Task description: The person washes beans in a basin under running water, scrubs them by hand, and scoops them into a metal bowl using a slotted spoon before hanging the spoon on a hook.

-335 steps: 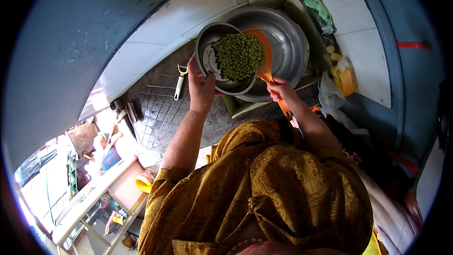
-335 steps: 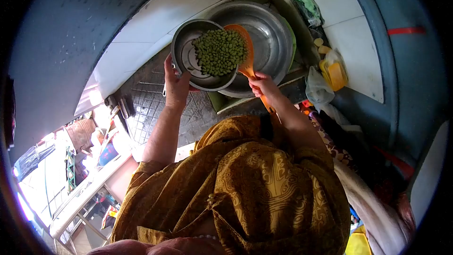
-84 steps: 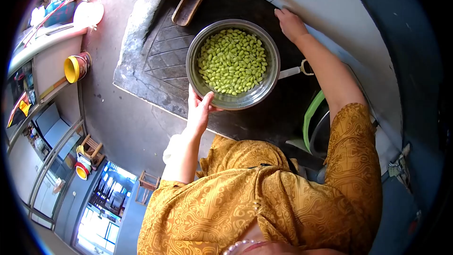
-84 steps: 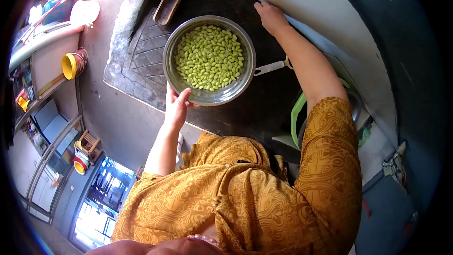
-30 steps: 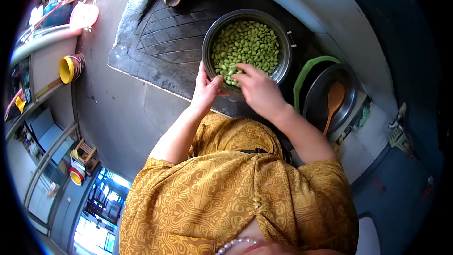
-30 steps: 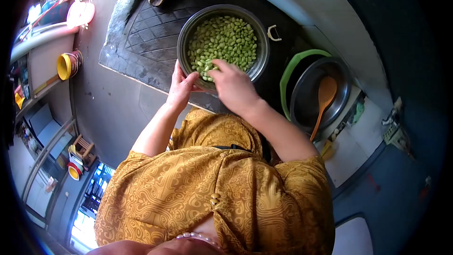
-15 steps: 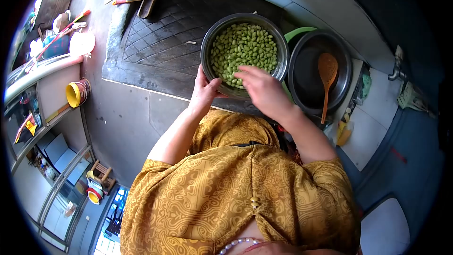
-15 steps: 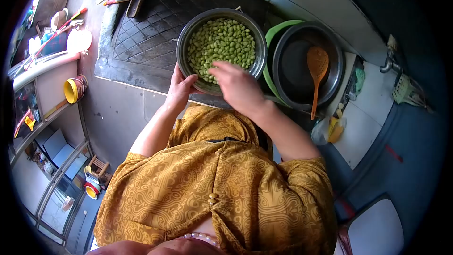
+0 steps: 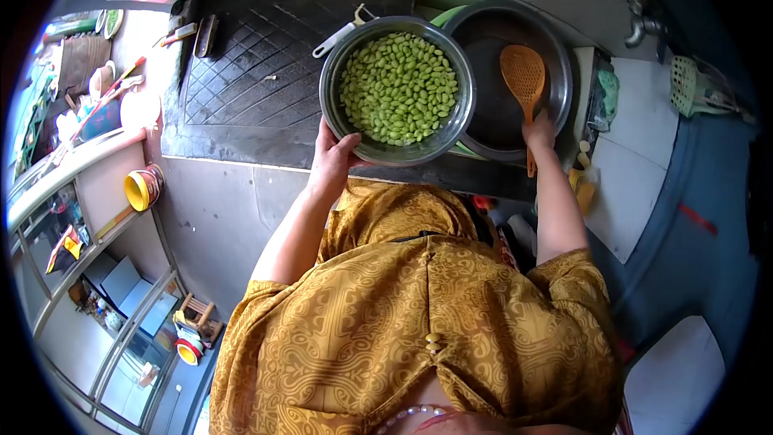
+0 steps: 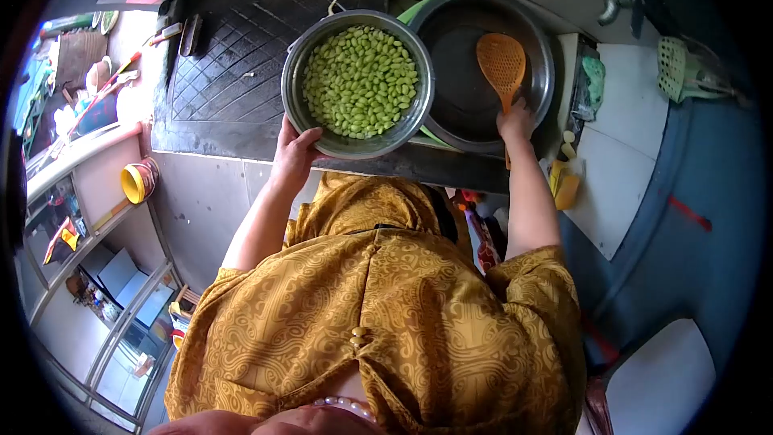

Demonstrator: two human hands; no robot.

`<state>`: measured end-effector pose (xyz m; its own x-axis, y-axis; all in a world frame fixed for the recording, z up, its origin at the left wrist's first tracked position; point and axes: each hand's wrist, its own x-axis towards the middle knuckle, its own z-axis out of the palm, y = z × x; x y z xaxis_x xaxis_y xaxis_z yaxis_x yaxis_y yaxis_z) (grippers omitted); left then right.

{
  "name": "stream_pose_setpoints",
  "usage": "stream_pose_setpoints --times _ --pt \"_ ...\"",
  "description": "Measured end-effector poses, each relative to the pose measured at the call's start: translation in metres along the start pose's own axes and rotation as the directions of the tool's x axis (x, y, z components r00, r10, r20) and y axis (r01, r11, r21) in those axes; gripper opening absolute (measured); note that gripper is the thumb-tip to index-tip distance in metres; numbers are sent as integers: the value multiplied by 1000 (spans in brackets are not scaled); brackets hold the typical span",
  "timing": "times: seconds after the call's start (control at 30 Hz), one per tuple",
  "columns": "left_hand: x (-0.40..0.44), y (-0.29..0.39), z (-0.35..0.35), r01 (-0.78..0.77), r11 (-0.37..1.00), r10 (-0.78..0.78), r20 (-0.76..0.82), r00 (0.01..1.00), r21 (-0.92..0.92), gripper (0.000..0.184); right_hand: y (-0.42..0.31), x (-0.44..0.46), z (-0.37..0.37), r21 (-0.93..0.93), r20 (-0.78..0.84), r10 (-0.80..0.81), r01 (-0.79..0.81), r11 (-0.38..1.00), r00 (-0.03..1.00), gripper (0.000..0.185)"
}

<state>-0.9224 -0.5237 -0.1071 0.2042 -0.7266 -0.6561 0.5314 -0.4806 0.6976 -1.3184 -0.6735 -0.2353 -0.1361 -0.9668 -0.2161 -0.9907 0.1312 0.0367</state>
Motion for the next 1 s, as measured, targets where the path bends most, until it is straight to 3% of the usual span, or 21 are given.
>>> stream_pose_setpoints --times 0.07,0.17,0.2,0.27,0.3,0.4,0.5,0.6,0.63,0.67,0.73,0.8,0.83,1.0 --pt "-3 -3 9 3 1000 -3 7 1000 -18 56 4 -12 -14 -63 372 155 -142 988 915 48" --pt "-4 -10 19 -20 999 20 -18 1000 -37 54 33 -3 11 191 427 -61 -24 981 902 39" --pt "-5 -10 22 -18 999 17 -18 1000 -30 54 39 -4 8 350 434 -6 -162 923 901 36" --pt "-6 -11 29 -32 999 31 -26 999 -27 51 32 -7 -19 614 468 94 -400 681 878 29" --pt "-7 -10 33 -40 999 40 -26 999 -20 50 26 -15 -48 469 332 115 -269 841 936 26" --pt "-4 -11 41 -52 999 52 -17 999 5 46 35 -32 -71 88 -105 5 4 996 994 21" --pt "1 -12 48 -51 999 51 0 999 17 46 51 -44 -69 193 -209 -46 88 977 977 27" --pt "4 -10 62 -65 998 64 18 998 26 47 53 -53 -49 523 -324 -53 226 822 945 33" --pt "6 -7 66 -67 997 66 27 997 46 47 51 -59 -50 814 -9 -34 27 581 999 36" --pt "8 -5 70 -72 995 70 34 997 67 47 49 -66 -50 906 307 -11 -289 310 952 38" --pt "14 -6 76 -57 994 53 41 998 88 49 39 -79 -63 885 453 -131 -427 186 882 37" --pt "20 -4 85 -55 990 50 45 998 133 51 33 -88 -62 896 432 -198 -395 202 880 37" --pt "24 -4 88 -49 987 42 47 998 152 53 30 -89 -58 916 360 -216 -301 265 907 39" --pt "41 0 103 -83 970 63 93 994 230 54 21 -91 -52 928 326 -218 -269 256 920 39"
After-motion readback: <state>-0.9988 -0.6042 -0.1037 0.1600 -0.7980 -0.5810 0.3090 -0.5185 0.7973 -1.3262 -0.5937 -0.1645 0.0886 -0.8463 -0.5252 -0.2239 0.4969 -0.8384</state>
